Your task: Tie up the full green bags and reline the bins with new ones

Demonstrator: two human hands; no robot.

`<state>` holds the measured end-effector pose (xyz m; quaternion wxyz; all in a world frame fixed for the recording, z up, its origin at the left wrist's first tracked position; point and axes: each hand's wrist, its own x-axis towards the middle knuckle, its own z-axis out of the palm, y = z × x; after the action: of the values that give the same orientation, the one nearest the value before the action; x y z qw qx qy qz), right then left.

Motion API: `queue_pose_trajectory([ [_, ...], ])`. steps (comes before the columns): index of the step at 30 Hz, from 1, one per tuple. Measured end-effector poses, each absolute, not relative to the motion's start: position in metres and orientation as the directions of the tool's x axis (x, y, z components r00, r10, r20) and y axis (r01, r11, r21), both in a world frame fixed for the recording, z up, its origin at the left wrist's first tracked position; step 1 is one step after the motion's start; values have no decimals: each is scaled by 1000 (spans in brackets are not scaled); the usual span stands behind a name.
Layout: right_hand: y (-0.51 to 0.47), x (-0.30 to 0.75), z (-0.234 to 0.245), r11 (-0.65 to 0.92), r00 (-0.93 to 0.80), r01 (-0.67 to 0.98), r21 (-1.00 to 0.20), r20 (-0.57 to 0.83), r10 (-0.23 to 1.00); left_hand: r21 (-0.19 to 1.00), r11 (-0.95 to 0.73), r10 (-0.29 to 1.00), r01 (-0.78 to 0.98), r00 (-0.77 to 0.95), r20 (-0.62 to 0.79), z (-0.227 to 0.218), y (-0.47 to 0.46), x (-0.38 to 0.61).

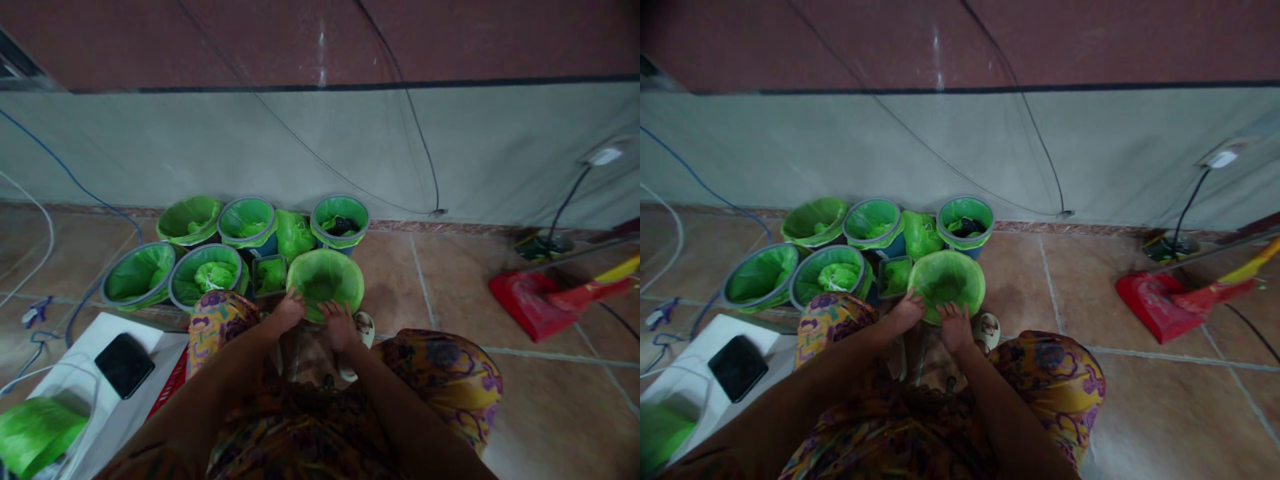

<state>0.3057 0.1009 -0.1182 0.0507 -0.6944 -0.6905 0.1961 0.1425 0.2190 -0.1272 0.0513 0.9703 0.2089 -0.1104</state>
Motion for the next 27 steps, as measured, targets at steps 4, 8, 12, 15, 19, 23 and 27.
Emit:
queue_pose_trajectory([
  [4,99,328,-98,-160,103,919,-360,-175,979,-81,-851,521,519,815,-255,-103,215,138],
  [8,97,350,-98,-365,287,890,-273,-286,914,11,-814,555,581,783,-280,-87,195,154],
  [12,96,347,-111,-242,152,927,-285,-305,940,104,-819,511,564,801,-314,-93,173,176],
  [15,98,339,-122,-119,31,952,-280,-299,954,95,-795,536,599,768,-351,-107,165,185],
  [19,102,337,-132,-99,9,964,-248,-339,941,95,-792,527,603,754,-392,-121,166,183],
  [23,104,340,-140,-76,-16,965,-251,-348,937,97,-806,510,584,768,-388,-126,170,178],
  [27,103,340,-147,-64,-23,968,-241,-343,939,124,-839,460,530,813,-358,-133,175,174],
])
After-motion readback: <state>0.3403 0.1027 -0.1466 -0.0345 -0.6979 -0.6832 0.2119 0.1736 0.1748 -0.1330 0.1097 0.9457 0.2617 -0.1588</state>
